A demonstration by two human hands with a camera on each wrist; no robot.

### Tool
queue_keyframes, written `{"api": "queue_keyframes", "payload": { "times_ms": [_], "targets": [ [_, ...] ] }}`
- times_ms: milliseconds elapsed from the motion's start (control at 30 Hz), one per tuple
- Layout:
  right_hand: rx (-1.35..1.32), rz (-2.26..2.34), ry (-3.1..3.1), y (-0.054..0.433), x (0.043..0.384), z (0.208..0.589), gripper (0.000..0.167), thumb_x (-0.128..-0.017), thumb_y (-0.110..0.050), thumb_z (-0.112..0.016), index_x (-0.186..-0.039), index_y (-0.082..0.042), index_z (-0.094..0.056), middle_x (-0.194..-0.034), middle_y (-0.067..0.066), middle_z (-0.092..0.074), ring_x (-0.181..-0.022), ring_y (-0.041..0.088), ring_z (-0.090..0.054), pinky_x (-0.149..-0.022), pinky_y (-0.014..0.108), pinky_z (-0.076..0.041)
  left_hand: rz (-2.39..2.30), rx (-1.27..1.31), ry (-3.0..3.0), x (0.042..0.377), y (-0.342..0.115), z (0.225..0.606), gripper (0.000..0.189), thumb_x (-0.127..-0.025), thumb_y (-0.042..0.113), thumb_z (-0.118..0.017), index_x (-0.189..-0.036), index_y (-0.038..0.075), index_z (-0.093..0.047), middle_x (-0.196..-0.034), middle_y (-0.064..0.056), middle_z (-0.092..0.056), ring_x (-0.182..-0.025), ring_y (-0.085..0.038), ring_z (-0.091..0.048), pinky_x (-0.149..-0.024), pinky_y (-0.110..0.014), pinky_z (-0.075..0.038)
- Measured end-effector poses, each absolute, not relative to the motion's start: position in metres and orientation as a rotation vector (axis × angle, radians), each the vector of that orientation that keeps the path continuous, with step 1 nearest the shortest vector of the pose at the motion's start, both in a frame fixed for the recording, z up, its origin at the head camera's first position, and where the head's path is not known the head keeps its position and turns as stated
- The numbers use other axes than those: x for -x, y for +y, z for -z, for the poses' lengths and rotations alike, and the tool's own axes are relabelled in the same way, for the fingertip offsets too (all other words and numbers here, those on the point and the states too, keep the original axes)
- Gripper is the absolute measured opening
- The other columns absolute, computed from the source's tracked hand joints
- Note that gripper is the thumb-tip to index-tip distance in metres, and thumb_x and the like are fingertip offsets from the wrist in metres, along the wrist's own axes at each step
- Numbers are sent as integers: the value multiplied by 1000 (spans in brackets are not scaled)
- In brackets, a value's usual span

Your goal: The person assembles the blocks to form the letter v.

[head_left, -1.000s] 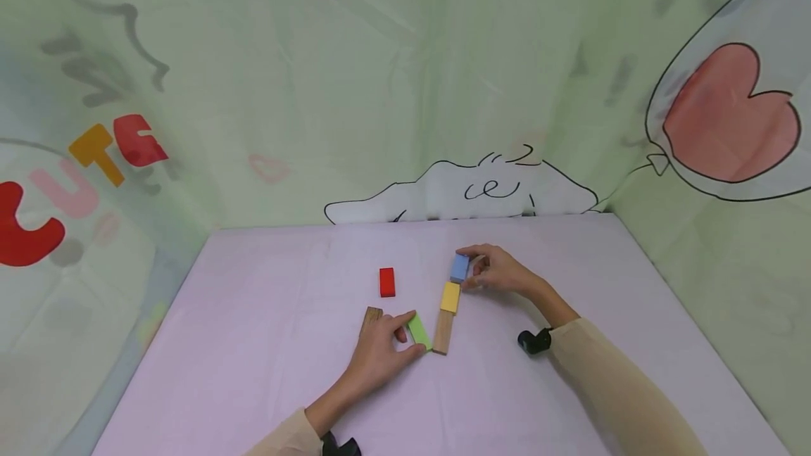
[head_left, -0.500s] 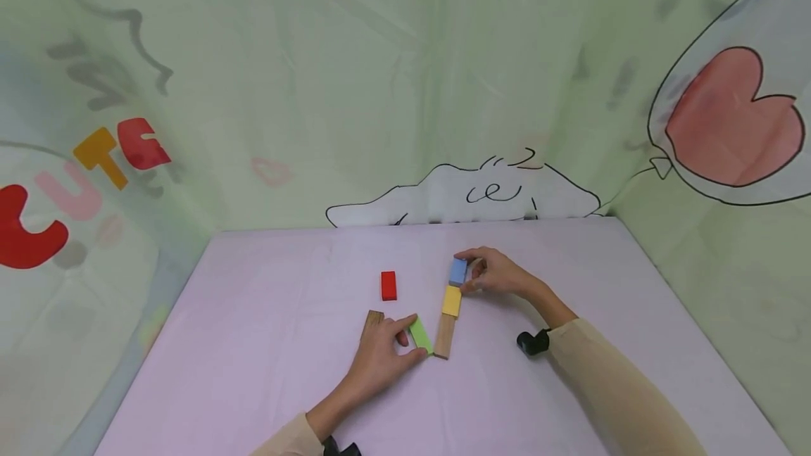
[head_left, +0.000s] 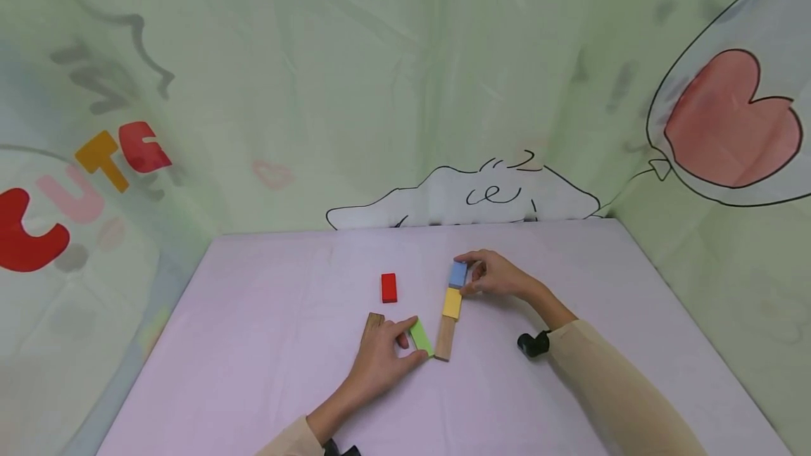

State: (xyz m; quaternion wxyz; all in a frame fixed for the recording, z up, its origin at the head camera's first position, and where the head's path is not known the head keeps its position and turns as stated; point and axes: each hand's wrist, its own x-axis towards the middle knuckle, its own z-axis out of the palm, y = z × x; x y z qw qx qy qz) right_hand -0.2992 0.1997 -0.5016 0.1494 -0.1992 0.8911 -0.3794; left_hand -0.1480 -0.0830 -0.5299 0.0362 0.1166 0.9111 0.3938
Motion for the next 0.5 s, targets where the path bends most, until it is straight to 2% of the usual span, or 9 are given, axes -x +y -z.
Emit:
{"api": "queue_keyframes", "payload": {
  "times_ms": [500],
  "targets": [
    [587,1083,2549,200,299,502,71,-83,-19,-88,-145,1,-60,-115,16,-63,-88,19,-55,-71,28,-46,-1207,-331,2788,147,-82,530,64,-88,34,-85,-146,15,-66,-84,9,-54,-76,-5,-44,-64,-22,-37]
  ]
}}
